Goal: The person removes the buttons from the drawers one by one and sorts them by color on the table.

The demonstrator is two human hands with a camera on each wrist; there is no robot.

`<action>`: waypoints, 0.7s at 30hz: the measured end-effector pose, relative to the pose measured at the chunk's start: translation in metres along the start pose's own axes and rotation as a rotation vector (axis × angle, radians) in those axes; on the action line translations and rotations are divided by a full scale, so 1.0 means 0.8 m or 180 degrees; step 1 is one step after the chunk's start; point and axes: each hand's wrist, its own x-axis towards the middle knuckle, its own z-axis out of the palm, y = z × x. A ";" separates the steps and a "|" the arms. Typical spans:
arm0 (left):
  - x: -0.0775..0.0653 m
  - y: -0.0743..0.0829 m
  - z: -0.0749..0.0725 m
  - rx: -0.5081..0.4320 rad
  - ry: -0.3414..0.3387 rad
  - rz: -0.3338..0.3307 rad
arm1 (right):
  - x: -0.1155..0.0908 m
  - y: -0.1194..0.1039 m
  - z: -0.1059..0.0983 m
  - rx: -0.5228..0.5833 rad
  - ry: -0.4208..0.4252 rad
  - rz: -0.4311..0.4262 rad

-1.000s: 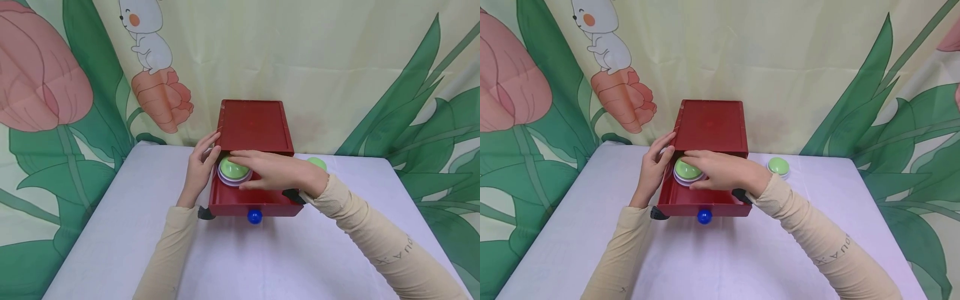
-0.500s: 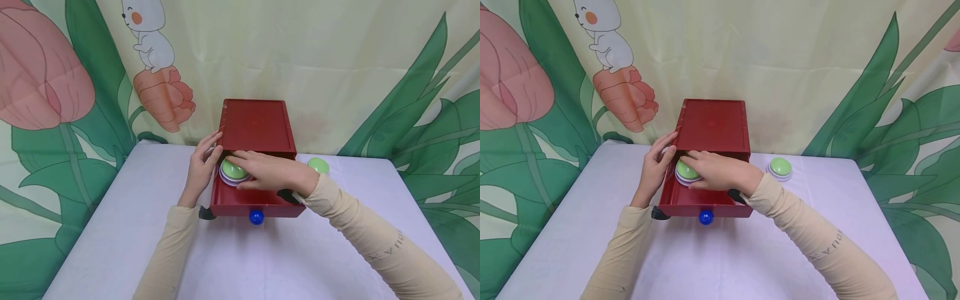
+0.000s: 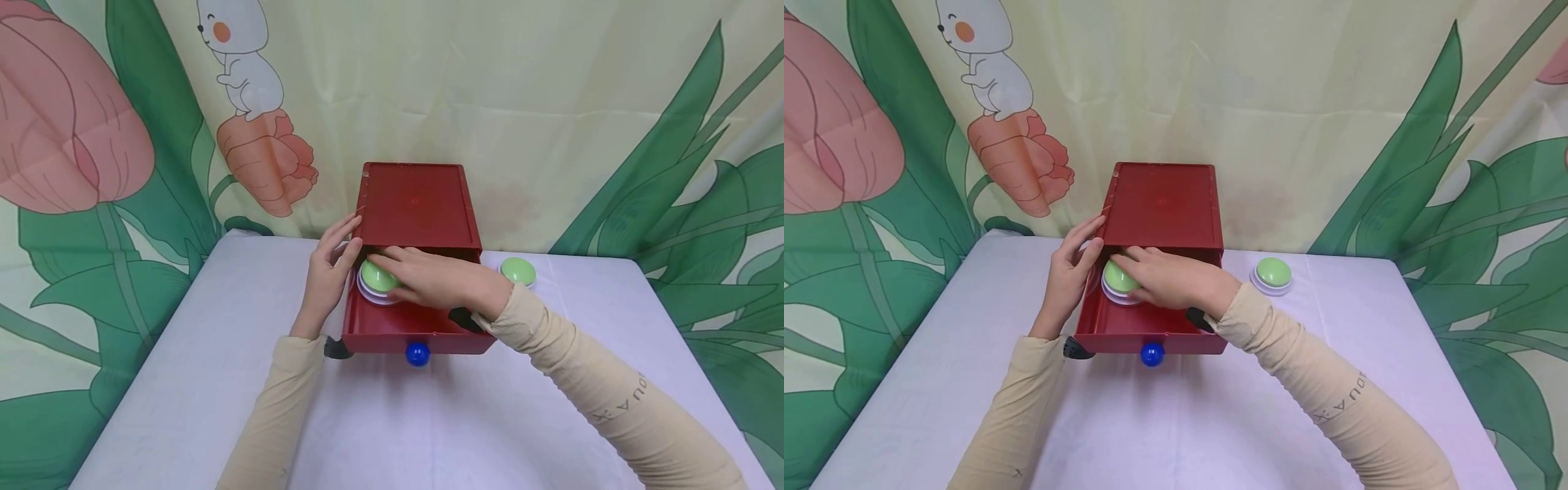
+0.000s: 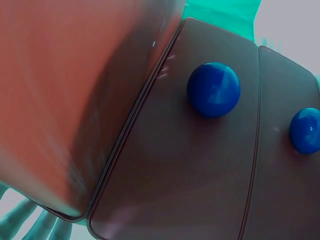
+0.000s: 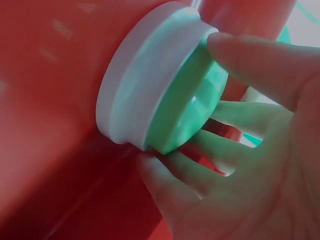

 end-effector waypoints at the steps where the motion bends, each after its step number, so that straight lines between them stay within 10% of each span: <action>1: 0.000 0.000 0.000 0.0000 0.0003 -0.0003 | 0.000 -0.001 0.000 -0.0031 0.0010 -0.0009; 21: 0.000 0.001 0.000 0.0002 -0.0026 0.0005 | -0.010 -0.011 -0.006 0.0032 0.0006 0.0152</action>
